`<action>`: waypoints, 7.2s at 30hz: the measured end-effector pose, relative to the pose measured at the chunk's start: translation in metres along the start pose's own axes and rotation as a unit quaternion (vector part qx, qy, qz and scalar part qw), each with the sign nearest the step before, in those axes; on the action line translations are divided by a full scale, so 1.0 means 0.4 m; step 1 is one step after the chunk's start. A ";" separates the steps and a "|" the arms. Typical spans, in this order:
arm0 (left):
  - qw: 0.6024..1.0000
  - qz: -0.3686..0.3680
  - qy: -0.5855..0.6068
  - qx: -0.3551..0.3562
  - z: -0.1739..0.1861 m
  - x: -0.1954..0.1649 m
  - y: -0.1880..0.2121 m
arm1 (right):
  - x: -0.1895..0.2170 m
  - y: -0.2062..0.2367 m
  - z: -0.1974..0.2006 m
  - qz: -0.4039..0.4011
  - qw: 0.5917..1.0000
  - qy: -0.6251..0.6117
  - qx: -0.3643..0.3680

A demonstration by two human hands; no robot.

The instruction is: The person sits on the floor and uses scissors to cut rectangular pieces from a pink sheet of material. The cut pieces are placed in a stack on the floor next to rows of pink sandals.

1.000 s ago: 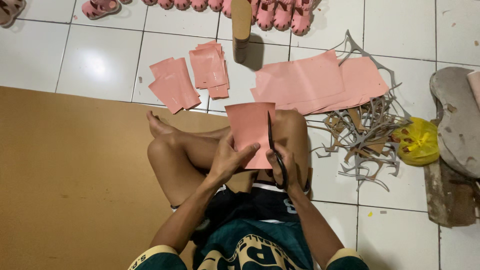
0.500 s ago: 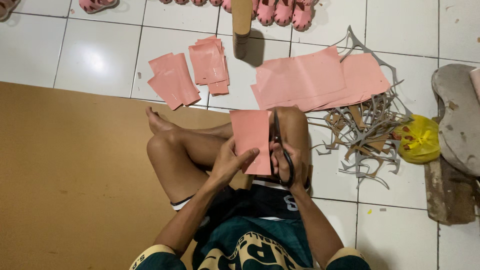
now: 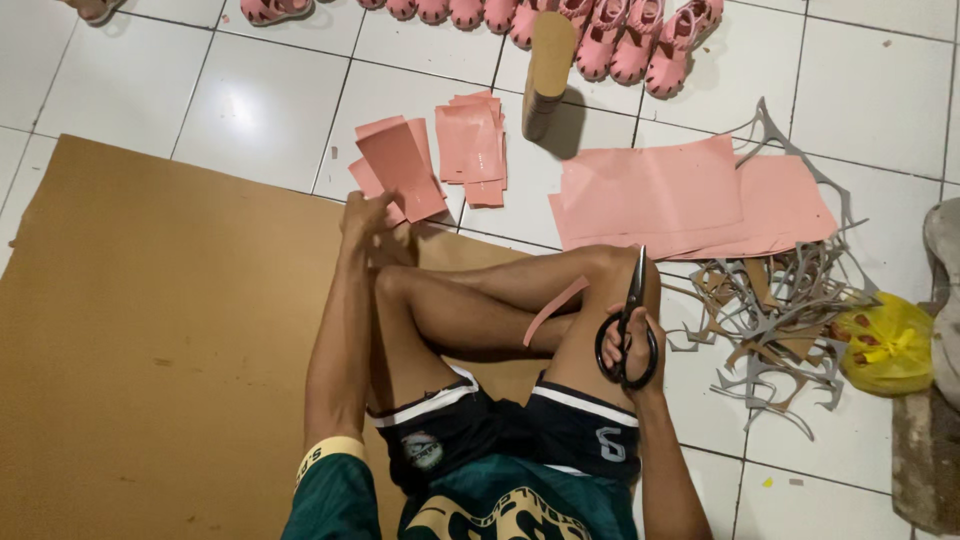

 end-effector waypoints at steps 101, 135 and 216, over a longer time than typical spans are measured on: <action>0.754 -0.363 0.262 0.480 -0.894 -0.185 0.571 | 0.937 -0.015 0.318 0.311 0.930 0.145 -0.133; 0.839 -0.487 -0.078 0.231 -0.388 -0.100 0.694 | 0.438 -0.071 0.455 0.205 0.922 0.260 -0.200; 0.907 -0.190 0.247 0.283 -0.597 0.042 0.649 | 0.125 0.482 0.714 0.045 0.836 0.313 -0.448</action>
Point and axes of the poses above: each hand's wrist, its own y-axis away from the middle knuckle, its own z-axis out of the back of the hand, x = y × z, the point moved 9 cm from there along -y, towards the middle knuckle, and after that the axes turned 1 degree about -y, right-handed, at the moved point
